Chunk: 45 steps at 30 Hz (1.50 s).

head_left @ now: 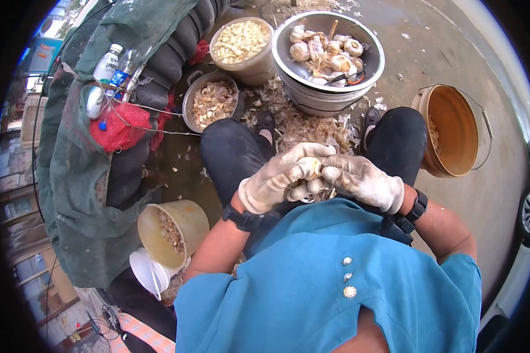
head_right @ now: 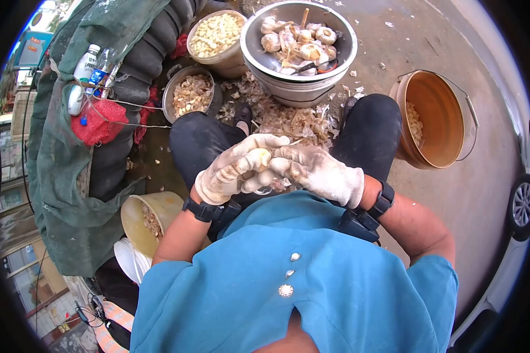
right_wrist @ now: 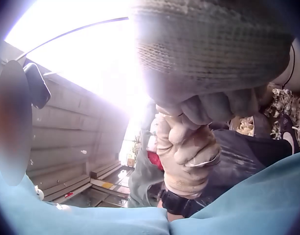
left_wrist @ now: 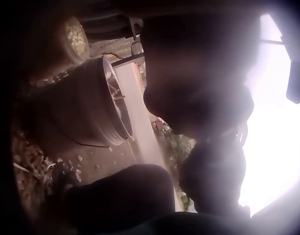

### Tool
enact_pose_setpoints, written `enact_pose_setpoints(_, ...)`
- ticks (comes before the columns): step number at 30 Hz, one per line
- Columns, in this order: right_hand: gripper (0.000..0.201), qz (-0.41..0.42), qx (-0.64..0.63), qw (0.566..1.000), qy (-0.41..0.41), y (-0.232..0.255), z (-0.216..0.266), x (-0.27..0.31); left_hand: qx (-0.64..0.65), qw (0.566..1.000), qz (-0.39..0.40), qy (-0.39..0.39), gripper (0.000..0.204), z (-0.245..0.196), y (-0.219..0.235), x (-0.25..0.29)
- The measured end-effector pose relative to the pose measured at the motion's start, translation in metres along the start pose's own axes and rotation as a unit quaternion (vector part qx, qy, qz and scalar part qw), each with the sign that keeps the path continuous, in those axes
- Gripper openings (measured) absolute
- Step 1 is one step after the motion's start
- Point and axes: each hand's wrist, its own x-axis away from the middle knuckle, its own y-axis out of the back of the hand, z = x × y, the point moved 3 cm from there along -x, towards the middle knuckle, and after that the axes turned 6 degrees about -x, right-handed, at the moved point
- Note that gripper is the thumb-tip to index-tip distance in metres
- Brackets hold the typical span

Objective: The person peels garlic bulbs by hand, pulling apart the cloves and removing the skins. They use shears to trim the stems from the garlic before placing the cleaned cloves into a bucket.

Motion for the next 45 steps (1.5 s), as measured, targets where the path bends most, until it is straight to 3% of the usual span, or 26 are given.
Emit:
enact_pose_setpoints(2, 0.043, -0.006, 0.008, 1.000, 0.001, 0.002, -0.003, 0.001, -0.051, 0.998, -0.017, -0.042, 0.051, 0.014, 0.012, 0.000)
enact_pose_setpoints(5, 0.051, -0.009, -0.032, 0.997, -0.076, 0.002, 0.004, 0.003, -0.132, 0.987, -0.043, -0.085, 0.045, 0.010, 0.011, 0.001)
enact_pose_setpoints(8, 0.053, -0.006, 0.018, 1.000, -0.014, 0.007, -0.010, -0.001, -0.162, 0.971, -0.091, -0.152, 0.047, 0.012, 0.003, 0.000)
enact_pose_setpoints(12, 0.054, -0.006, -0.041, 0.998, -0.038, 0.002, -0.006, 0.001, -0.228, 0.955, -0.120, -0.149, 0.051, 0.012, 0.003, 0.002)
enact_pose_setpoints(15, 0.049, -0.014, 0.076, 0.997, -0.012, 0.001, -0.008, 0.000, -0.205, 0.965, -0.110, -0.121, 0.052, 0.015, 0.007, 0.003)
enact_pose_setpoints(17, 0.043, -0.065, 0.136, 0.987, -0.056, -0.004, -0.002, 0.001, -0.294, 0.939, -0.131, -0.118, 0.052, 0.008, 0.005, 0.004)
enact_pose_setpoints(21, 0.036, -0.071, 0.139, 0.987, -0.023, -0.005, -0.006, 0.002, -0.293, 0.940, -0.137, -0.111, 0.053, 0.010, 0.010, 0.002)
enact_pose_setpoints(23, 0.032, -0.052, 0.165, 0.985, -0.024, -0.006, -0.005, 0.001, -0.448, 0.854, -0.135, -0.226, 0.050, 0.007, 0.007, 0.001)
enact_pose_setpoints(27, 0.028, -0.083, 0.198, 0.974, 0.066, -0.007, -0.020, 0.001, -0.448, 0.865, -0.138, -0.180, 0.045, 0.008, 0.013, 0.002)
enact_pose_setpoints(29, 0.030, -0.090, 0.184, 0.976, 0.067, -0.008, -0.021, 0.001, -0.560, 0.790, -0.143, -0.205, 0.042, 0.007, 0.011, 0.003)
enact_pose_setpoints(30, 0.030, -0.091, 0.184, 0.976, 0.067, -0.009, -0.019, 0.001, -0.560, 0.790, -0.142, -0.205, 0.042, 0.011, 0.014, 0.002)
enact_pose_setpoints(32, 0.031, -0.083, 0.199, 0.976, 0.021, -0.008, -0.016, 0.001, -0.594, 0.750, -0.151, -0.249, 0.041, 0.020, 0.021, 0.001)
enact_pose_setpoints(33, 0.031, -0.084, 0.198, 0.976, 0.020, -0.007, -0.016, 0.001, -0.593, 0.751, -0.150, -0.249, 0.041, 0.018, 0.018, 0.002)
enact_pose_setpoints(35, 0.035, -0.066, 0.223, 0.969, 0.082, -0.005, -0.015, -0.001, -0.434, 0.873, -0.140, -0.173, 0.042, 0.015, 0.014, 0.002)
enact_pose_setpoints(39, 0.038, -0.050, 0.217, 0.975, -0.002, 0.000, -0.013, -0.004, -0.432, 0.865, -0.139, -0.213, 0.047, 0.008, 0.005, 0.002)
enact_pose_setpoints(41, 0.041, -0.053, 0.200, 0.978, -0.025, 0.001, -0.015, -0.005, -0.277, 0.936, -0.157, -0.149, 0.055, 0.006, 0.002, 0.005)
enact_pose_setpoints(45, 0.042, -0.059, 0.244, 0.967, -0.037, 0.003, -0.019, -0.007, -0.264, 0.937, -0.149, -0.171, 0.057, 0.004, 0.008, 0.002)
